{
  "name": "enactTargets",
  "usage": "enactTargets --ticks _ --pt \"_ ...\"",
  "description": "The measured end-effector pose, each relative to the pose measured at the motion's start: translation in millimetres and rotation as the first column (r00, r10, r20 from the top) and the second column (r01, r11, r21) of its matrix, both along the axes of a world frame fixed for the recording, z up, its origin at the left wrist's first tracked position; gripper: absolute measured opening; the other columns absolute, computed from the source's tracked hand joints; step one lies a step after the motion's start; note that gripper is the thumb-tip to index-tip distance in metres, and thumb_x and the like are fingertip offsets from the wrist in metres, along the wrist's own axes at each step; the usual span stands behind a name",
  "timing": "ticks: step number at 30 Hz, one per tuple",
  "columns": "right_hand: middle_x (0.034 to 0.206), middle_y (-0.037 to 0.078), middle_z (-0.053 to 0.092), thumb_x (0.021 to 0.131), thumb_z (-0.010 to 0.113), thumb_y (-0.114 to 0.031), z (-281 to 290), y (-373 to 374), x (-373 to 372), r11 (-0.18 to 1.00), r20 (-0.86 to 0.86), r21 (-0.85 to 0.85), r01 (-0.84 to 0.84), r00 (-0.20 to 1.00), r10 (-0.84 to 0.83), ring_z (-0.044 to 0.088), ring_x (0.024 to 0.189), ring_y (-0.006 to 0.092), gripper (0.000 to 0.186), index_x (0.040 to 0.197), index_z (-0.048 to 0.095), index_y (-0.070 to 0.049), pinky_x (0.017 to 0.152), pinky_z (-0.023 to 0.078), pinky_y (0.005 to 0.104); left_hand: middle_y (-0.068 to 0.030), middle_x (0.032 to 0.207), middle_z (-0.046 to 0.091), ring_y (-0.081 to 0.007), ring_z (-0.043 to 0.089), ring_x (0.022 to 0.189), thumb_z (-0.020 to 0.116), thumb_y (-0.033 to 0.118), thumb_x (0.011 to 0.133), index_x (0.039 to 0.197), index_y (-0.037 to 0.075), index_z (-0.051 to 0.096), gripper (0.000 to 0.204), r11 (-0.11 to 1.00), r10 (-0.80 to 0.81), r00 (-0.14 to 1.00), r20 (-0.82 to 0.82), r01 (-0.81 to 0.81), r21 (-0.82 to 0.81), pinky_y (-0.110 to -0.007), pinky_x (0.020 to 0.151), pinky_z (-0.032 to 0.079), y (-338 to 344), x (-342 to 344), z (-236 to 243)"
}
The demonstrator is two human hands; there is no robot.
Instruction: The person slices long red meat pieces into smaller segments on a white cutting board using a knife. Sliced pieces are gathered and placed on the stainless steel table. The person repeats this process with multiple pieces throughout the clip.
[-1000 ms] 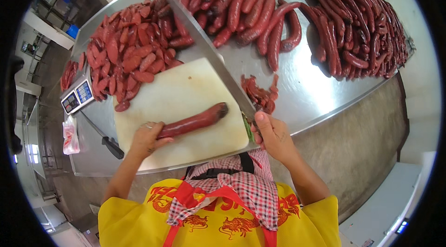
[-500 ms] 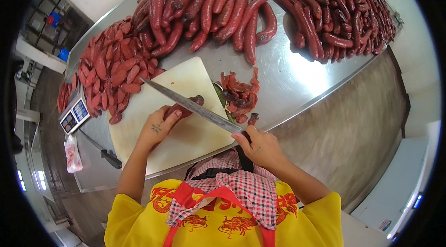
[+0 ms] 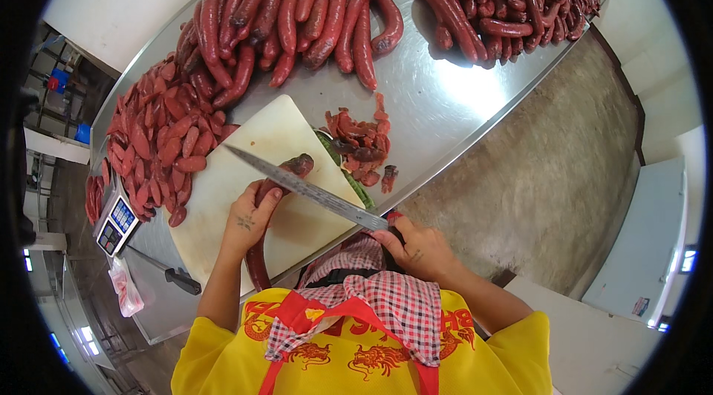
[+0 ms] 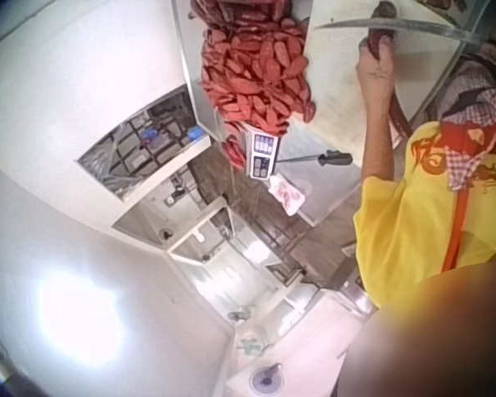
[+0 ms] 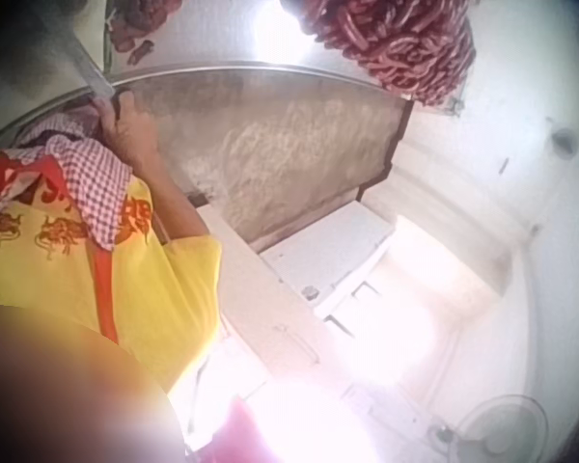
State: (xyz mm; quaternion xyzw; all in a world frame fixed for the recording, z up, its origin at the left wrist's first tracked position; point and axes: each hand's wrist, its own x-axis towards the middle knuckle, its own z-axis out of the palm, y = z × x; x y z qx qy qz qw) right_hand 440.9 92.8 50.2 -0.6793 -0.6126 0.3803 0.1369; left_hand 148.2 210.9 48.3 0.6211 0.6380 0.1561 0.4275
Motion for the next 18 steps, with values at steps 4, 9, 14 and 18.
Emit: enactTargets --ticks 4,9,14,18 --pt "0.086 0.028 0.066 0.098 0.048 -0.051 4 4 -2 0.993 -0.073 -0.110 0.053 0.995 -0.061 0.063 0.084 0.0489 0.048 0.109 0.056 -0.005 0.071 0.050 0.0539 -0.0288 0.100 0.065 -0.0447 0.062 0.095 0.058 0.040 0.092 0.134 0.004 0.048 0.056 0.987 -0.087 0.961 -0.262 0.120 0.109 -0.049 0.081 0.049 -18 10 4" --pt "0.082 0.026 0.065 0.097 0.051 -0.048 -2 -1 -11 0.999 -0.033 -0.028 0.014 0.999 -0.015 0.063 0.080 0.0477 0.044 0.103 0.056 -0.005 0.068 0.050 0.0525 -0.0286 0.101 0.062 -0.0458 0.064 0.084 0.058 0.028 0.091 0.141 -0.002 0.036 0.062 0.955 -0.145 0.897 -0.417 0.236 0.177 -0.051 0.073 0.051 -38 26 -2" --pt "0.077 0.024 0.064 0.096 0.054 -0.047 1 -19 -5 0.997 -0.004 0.074 0.004 1.000 -0.004 0.063 0.073 0.0458 0.042 0.098 0.055 -0.005 0.064 0.050 0.0509 -0.0285 0.110 0.057 -0.0456 0.064 0.084 0.058 0.022 0.089 0.141 -0.005 0.033 0.064 0.939 -0.191 0.879 -0.436 0.293 0.181 -0.051 0.072 0.053 -50 36 -13" --pt "0.078 0.024 0.065 0.096 0.054 -0.048 13 -36 9 1.000 0.106 0.009 -0.021 0.994 0.020 0.064 0.074 0.0446 0.044 0.097 0.055 -0.004 0.064 0.050 0.0510 -0.0280 0.111 0.057 -0.0451 0.064 0.084 0.058 0.020 0.088 0.142 -0.004 0.033 0.064 0.926 -0.221 0.869 -0.442 0.329 0.184 -0.050 0.071 0.054 -53 36 -18"
